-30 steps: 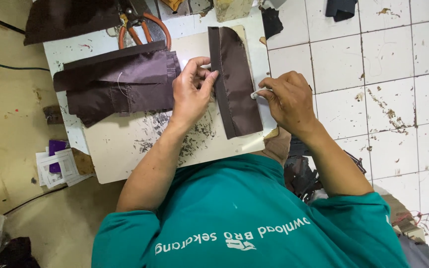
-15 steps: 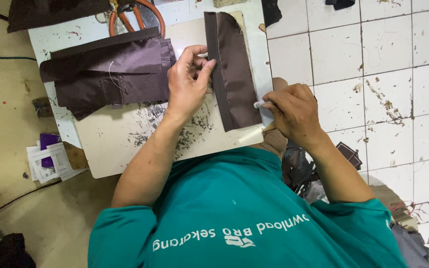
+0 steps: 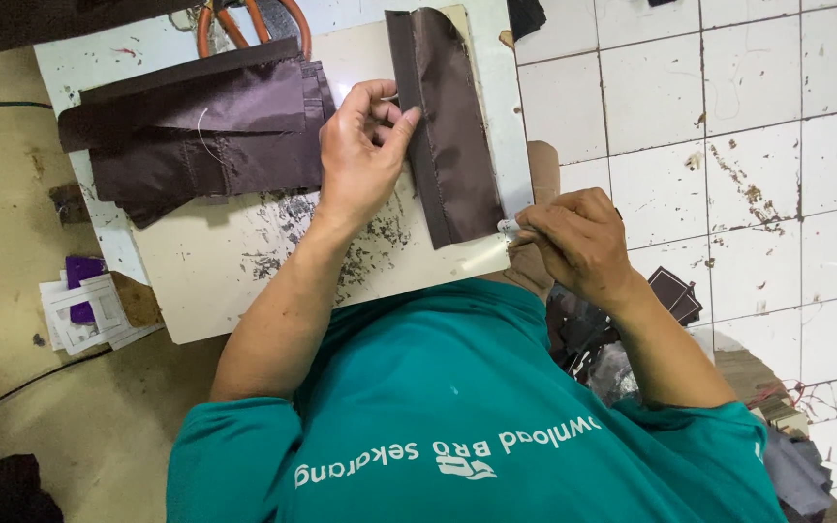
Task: The person repeatedly marks the edges of dark fabric pieces with a white chalk-like marker. They handle the fabric one piece at a time, aligning it on the table, drawing along the edges, and then setting it aside.
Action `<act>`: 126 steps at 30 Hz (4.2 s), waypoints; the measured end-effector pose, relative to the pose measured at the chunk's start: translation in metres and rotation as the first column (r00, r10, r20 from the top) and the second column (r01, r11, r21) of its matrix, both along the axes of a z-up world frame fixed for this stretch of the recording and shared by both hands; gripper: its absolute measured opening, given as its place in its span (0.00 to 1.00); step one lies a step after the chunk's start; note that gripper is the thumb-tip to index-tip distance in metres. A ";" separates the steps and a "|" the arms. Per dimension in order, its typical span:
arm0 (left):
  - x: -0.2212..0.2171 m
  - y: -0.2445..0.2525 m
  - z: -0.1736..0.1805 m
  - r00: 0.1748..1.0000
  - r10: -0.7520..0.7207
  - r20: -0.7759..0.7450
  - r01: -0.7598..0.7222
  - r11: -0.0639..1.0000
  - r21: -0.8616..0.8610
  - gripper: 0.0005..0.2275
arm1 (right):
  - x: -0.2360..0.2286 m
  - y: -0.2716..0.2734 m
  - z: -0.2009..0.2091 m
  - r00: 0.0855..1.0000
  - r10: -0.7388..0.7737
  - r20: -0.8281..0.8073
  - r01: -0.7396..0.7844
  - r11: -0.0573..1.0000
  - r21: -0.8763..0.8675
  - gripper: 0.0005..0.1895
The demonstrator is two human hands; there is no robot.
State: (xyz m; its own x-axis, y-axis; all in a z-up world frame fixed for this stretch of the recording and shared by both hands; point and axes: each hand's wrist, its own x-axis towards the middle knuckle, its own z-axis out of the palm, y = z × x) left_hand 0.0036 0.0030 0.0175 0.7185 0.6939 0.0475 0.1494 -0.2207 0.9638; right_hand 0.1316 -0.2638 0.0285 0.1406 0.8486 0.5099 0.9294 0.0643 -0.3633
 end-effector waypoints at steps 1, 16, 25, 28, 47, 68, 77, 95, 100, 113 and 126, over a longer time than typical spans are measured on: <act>0.000 0.000 -0.001 1.000 0.006 -0.011 -0.006 1.000 -0.012 0.11 | 0.001 -0.001 0.000 1.000 -0.003 -0.017 0.003 1.000 -0.011 0.06; -0.047 -0.030 0.098 0.960 -0.057 0.273 0.118 0.970 -0.213 0.07 | 0.060 -0.001 0.074 0.947 -0.191 -0.259 0.224 0.969 0.103 0.08; -0.075 -0.055 0.035 0.949 0.305 0.073 -0.248 0.872 -0.422 0.12 | 0.121 0.133 0.098 0.971 -0.086 -0.222 0.141 0.960 0.244 0.03; -0.077 -0.060 0.012 0.970 0.242 -0.019 -0.235 0.920 -0.313 0.20 | 0.139 0.190 0.086 0.979 -0.088 -0.182 0.113 0.985 0.133 0.03; -0.069 -0.053 0.023 0.970 0.204 -0.132 -0.238 0.900 -0.364 0.14 | 0.171 0.256 0.059 0.998 -0.066 -0.025 0.063 0.994 -0.090 0.08; -0.072 -0.065 -0.001 0.956 0.261 -0.132 -0.280 0.947 -0.158 0.11 | 0.074 0.108 0.039 0.880 -0.192 -0.435 0.112 0.973 -0.203 0.04; -0.070 -0.060 0.002 0.970 0.240 -0.030 -0.236 0.911 -0.339 0.09 | 0.067 0.111 0.012 0.904 -0.250 -0.346 0.170 0.954 -0.245 0.05; -0.067 -0.066 0.002 0.960 0.278 -0.019 -0.270 0.910 -0.316 0.11 | 0.066 0.088 -0.006 0.976 -0.158 -0.149 0.160 0.987 0.001 0.06; -0.068 -0.068 -0.003 0.956 0.292 -0.008 -0.279 0.906 -0.317 0.10 | 0.084 0.094 0.007 0.974 -0.164 -0.157 0.182 0.977 0.106 0.04; -0.069 -0.066 0.004 0.958 0.283 -0.038 -0.284 0.928 -0.242 0.11 | 0.055 0.085 0.005 0.944 -0.151 -0.292 0.179 0.981 0.070 0.03; -0.067 -0.068 0.002 0.963 0.270 0.000 -0.260 0.927 -0.270 0.10 | 0.054 0.079 -0.015 0.980 -0.131 -0.149 0.136 0.990 0.026 0.05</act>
State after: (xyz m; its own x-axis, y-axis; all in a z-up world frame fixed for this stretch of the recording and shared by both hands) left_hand -0.0638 -0.0648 0.0196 0.5081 0.8495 -0.1420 0.1312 0.0866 0.9876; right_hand 0.1859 -0.1850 0.0134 0.3273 0.7986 0.5051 0.8672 -0.0415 -0.4962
